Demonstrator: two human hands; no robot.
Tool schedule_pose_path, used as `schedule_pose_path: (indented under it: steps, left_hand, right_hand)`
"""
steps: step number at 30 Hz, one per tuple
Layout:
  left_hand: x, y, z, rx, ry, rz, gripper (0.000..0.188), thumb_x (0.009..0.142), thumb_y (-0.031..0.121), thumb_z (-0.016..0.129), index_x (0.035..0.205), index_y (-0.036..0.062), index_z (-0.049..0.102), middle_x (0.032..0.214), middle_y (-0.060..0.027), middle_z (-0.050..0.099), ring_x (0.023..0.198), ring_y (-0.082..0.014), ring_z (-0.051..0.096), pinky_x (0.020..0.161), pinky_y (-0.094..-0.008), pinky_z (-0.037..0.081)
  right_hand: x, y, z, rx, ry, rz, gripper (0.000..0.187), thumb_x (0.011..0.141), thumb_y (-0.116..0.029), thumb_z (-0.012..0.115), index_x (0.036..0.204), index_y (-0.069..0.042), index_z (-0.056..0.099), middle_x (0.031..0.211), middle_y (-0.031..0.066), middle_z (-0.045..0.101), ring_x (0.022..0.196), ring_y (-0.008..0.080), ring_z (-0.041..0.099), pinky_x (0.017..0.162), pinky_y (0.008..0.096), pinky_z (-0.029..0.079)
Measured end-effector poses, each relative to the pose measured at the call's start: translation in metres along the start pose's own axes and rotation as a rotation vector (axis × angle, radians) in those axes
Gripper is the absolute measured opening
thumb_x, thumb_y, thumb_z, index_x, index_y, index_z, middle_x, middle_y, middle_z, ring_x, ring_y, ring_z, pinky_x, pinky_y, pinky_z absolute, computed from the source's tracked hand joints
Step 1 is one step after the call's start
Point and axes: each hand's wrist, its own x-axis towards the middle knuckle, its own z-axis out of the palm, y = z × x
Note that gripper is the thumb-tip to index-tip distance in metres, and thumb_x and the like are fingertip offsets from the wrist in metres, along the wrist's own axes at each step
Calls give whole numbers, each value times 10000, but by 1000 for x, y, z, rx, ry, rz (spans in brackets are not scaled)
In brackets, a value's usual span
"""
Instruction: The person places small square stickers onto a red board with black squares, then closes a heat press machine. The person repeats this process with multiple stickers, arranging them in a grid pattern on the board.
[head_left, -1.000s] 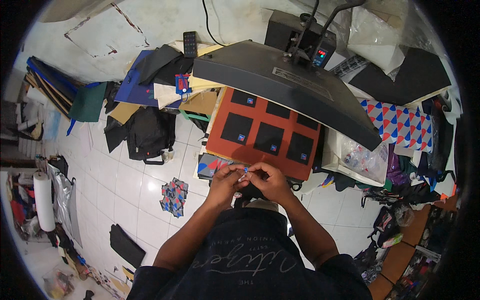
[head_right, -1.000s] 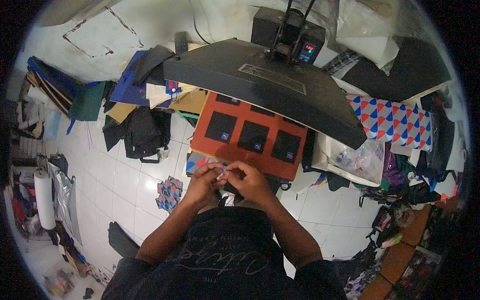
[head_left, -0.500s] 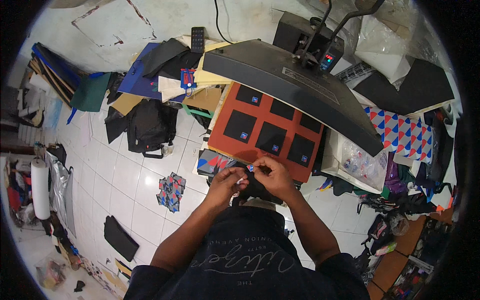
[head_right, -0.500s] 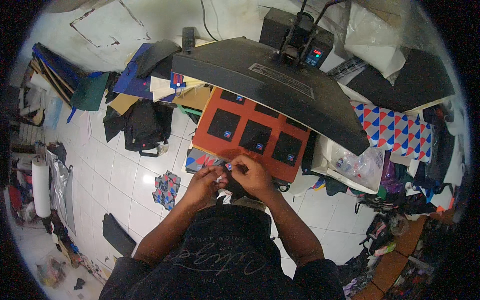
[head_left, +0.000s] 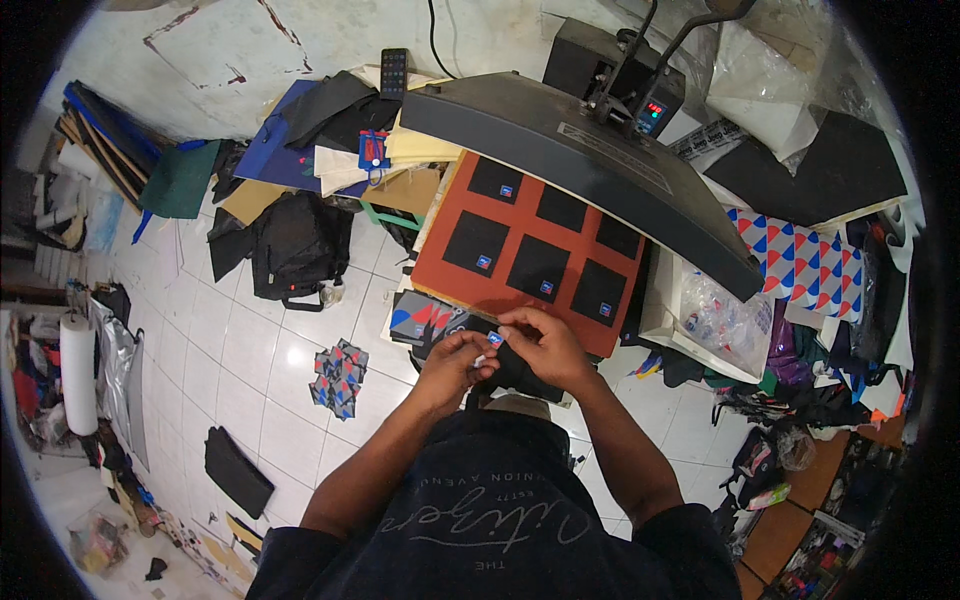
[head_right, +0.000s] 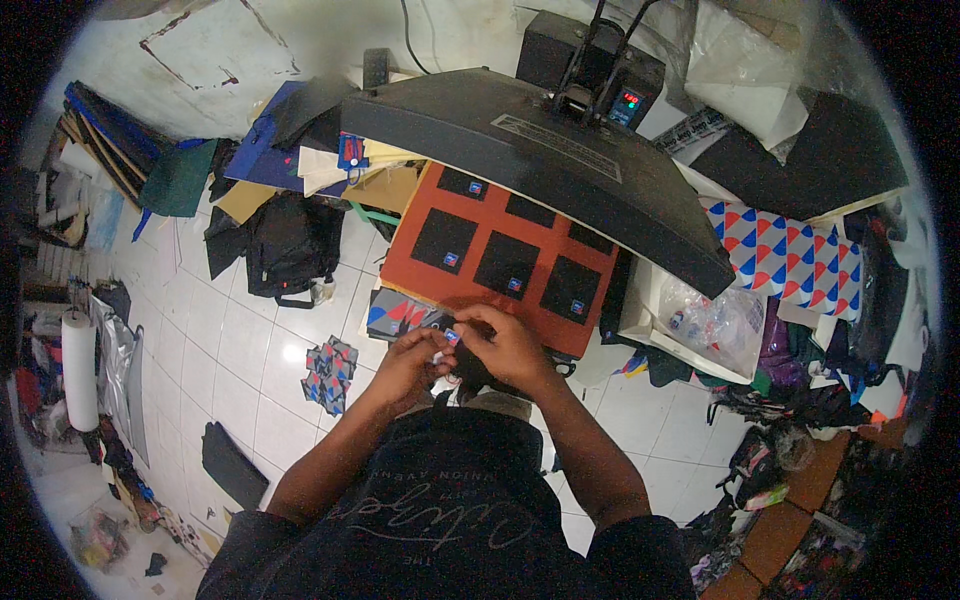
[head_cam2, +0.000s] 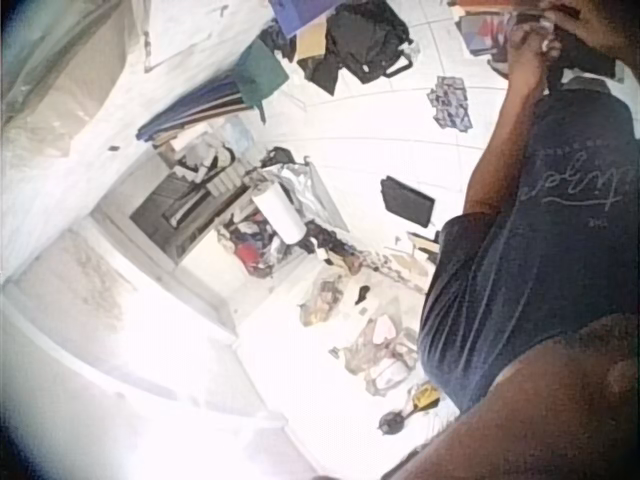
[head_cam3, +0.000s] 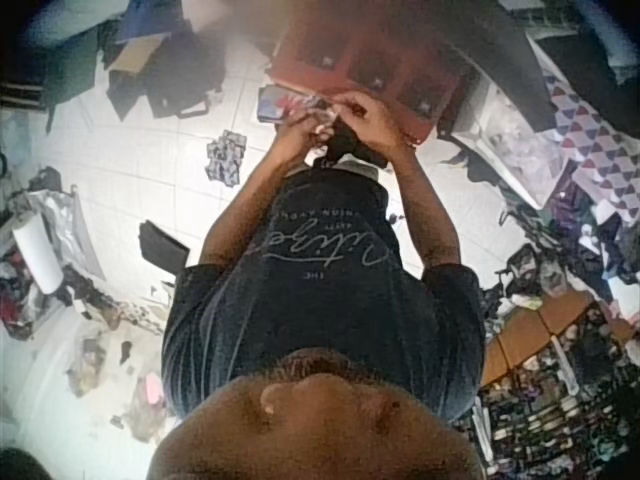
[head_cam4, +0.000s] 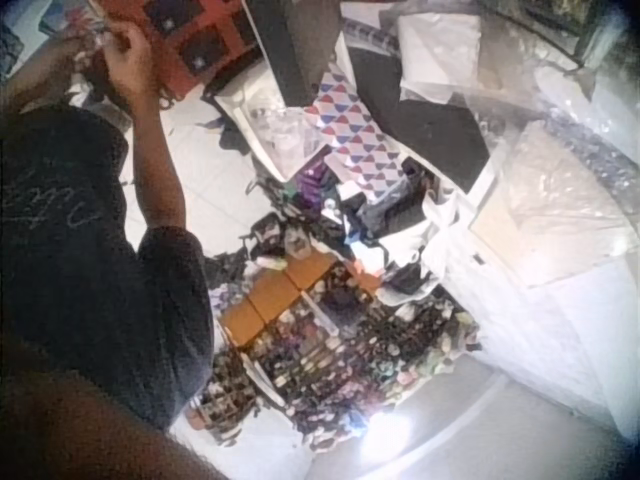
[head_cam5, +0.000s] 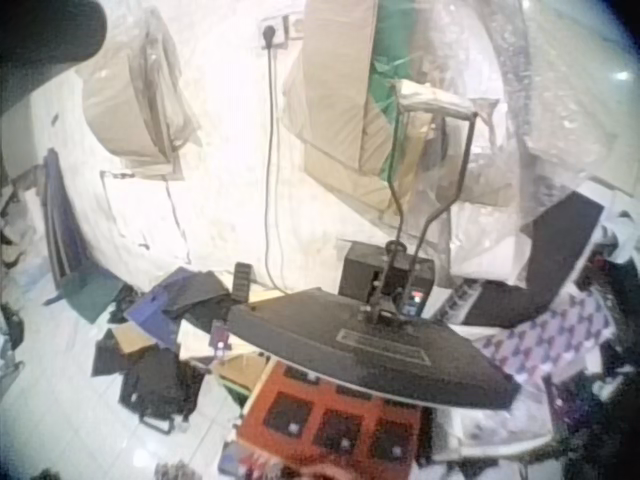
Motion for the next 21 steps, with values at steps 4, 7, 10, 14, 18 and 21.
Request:
schedule_pose_path:
  steps: [4,7,10,14,18,21]
  left_hand:
    - [3,-3,1,-49,27,5,100,918,121,557,976,43,577,914,-53,601,810,-154,600,737,-266,495]
    - [7,-7,3,-57,26,-2,94,921,119,553,971,43,575,903,-50,600,800,-138,599,722,-250,495]
    - [8,-6,10,-42,43,-20,101,920,124,559,981,45,574,906,-50,601,804,-136,601,717,-242,496]
    - [9,-4,10,-18,51,-45,126,916,137,571,1003,45,572,917,-58,604,818,-156,607,734,-259,502]
    - [3,-2,3,-114,111,-21,167,911,148,583,1029,33,558,926,-77,604,829,-179,613,751,-276,509]
    - [-1,-6,-13,-112,129,15,206,907,168,593,1045,22,545,923,-87,603,847,-194,613,772,-292,506]
  right_hand:
    - [-8,4,-4,-46,-18,16,174,895,-164,615,962,-6,642,862,60,656,785,122,602,697,271,474]
    - [-9,9,-4,-62,-48,94,201,897,-206,597,966,-22,640,876,80,665,827,159,626,725,299,480]
    - [-6,9,-6,-94,-43,98,179,891,-182,589,956,-22,637,876,85,661,822,160,627,727,306,483]
    - [7,17,-14,-110,-54,19,154,886,-177,591,934,-38,637,881,86,657,821,167,632,734,315,486]
    - [56,22,-62,-261,83,69,156,880,-218,622,918,-68,640,882,62,656,838,171,631,744,321,486]
    - [108,47,-115,-456,205,101,263,878,-275,632,1029,-59,633,948,68,653,899,170,607,810,322,464]
